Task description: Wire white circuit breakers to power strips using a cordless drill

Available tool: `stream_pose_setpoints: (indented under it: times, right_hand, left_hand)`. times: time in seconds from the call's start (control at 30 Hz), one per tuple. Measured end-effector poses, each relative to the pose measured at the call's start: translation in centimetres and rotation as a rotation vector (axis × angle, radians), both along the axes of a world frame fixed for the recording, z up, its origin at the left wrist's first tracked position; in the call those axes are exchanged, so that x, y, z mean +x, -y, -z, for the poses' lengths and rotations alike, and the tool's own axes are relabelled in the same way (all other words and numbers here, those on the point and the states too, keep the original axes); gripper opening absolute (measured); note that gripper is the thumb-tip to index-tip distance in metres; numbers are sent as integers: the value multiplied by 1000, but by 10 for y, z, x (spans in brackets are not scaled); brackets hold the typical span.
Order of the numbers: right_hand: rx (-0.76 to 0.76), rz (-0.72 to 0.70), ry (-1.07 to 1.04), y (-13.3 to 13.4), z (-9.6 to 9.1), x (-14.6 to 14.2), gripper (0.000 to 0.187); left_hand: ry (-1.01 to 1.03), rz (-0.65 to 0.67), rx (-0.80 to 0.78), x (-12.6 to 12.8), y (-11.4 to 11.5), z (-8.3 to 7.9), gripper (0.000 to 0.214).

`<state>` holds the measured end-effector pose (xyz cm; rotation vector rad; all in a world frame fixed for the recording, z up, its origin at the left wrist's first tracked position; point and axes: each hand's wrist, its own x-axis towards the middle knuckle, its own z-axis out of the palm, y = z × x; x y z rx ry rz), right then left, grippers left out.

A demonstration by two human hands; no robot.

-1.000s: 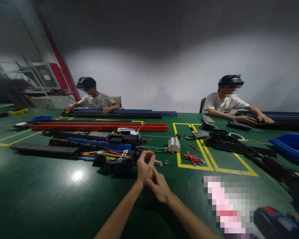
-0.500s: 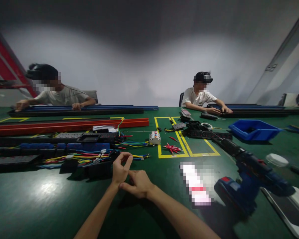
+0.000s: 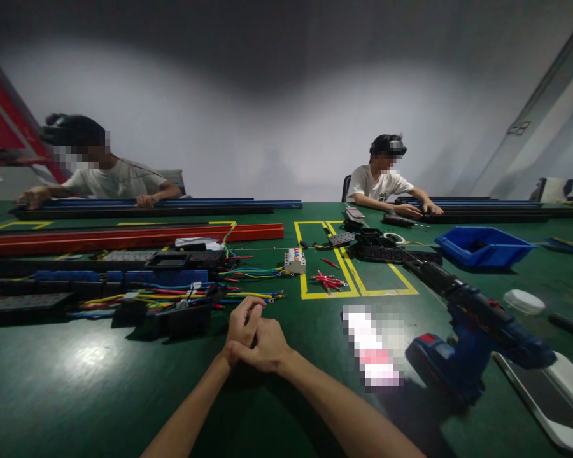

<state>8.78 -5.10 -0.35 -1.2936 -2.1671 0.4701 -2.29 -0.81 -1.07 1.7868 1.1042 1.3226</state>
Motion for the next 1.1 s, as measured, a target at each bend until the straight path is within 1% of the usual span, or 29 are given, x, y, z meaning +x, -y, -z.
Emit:
stream_pose_setpoints:
  times: [0.13,0.23,0.4,0.6,0.73,0.93,1.1]
  right_hand:
    - [-12,36,-9,-2,3,-3,60]
    - [-34,75,-25,-3,5,-6,60]
    - [-55,90,-85,-2,9,-9,55]
    - [-60,86,-197,-2,9,-13,51]
    - [-61,94,-270,-3,10,-16,49]
    - [-63,129,-365,-5,11,-21,44]
    - [-99,161,-428,-6,11,-25,44]
  left_hand:
    - [20,3,-46,0,-5,9,32]
    - [27,11,-86,-2,-9,12,34]
    - [32,18,-131,-6,-11,9,36]
    - [48,-45,-153,-3,-9,4,35]
    - [63,-72,-167,1,-10,5,34]
    - [147,-139,-194,10,-15,9,31]
    - [170,-163,-214,10,-15,6,29]
